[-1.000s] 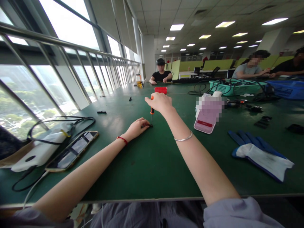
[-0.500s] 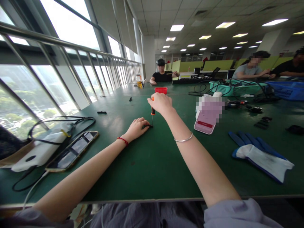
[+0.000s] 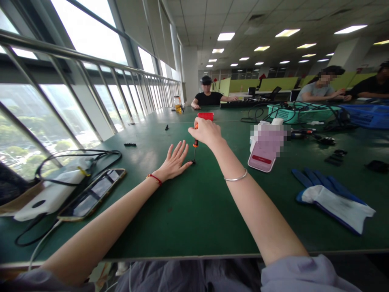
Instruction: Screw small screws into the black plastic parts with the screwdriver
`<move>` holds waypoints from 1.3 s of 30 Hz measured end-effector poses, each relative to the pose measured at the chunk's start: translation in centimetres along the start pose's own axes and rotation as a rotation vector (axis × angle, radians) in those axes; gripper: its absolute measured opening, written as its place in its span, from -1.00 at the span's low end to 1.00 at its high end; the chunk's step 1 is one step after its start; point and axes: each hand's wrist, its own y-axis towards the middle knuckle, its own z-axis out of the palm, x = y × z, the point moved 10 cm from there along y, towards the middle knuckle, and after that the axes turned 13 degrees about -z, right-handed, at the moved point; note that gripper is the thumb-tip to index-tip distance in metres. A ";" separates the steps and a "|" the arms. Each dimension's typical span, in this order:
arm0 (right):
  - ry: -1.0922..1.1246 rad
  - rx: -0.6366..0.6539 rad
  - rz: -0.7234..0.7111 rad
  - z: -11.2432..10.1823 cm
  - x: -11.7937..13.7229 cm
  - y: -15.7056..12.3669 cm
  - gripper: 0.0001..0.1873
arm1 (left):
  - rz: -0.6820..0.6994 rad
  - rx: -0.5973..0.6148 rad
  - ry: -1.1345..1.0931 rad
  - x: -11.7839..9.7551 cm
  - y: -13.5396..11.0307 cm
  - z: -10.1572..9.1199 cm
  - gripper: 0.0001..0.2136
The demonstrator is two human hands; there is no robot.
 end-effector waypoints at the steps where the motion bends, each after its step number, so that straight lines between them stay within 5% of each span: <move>1: 0.005 0.003 0.002 0.0 0.0 0.0 -0.72 | -0.010 0.008 0.004 0.1 0.0 0.2 -0.32; 6: -0.011 0.016 -0.008 0.0 0.2 -0.1 -0.61 | -0.041 0.057 -0.008 0.7 0.2 0.9 -0.36; 20: 0.034 0.053 -0.027 0.3 0.6 -0.1 -0.72 | -0.098 0.123 -0.293 0.5 0.8 0.7 -0.73; 27: 0.001 -0.165 0.122 -2.9 -2.1 -0.2 -0.72 | -0.109 0.112 -0.297 0.8 0.8 0.6 -0.76; 29: -0.008 -0.145 0.121 -1.7 -2.7 -0.4 -0.68 | -0.134 0.118 -0.304 0.9 0.8 0.6 -0.75; 35: -0.055 0.226 0.051 8.7 -4.0 -3.9 -0.65 | -0.218 0.102 -0.344 1.4 0.7 0.1 -0.77; 39: -0.046 0.272 0.088 11.6 -4.6 -5.8 -0.70 | -0.285 0.094 -0.435 2.4 0.8 0.3 -0.78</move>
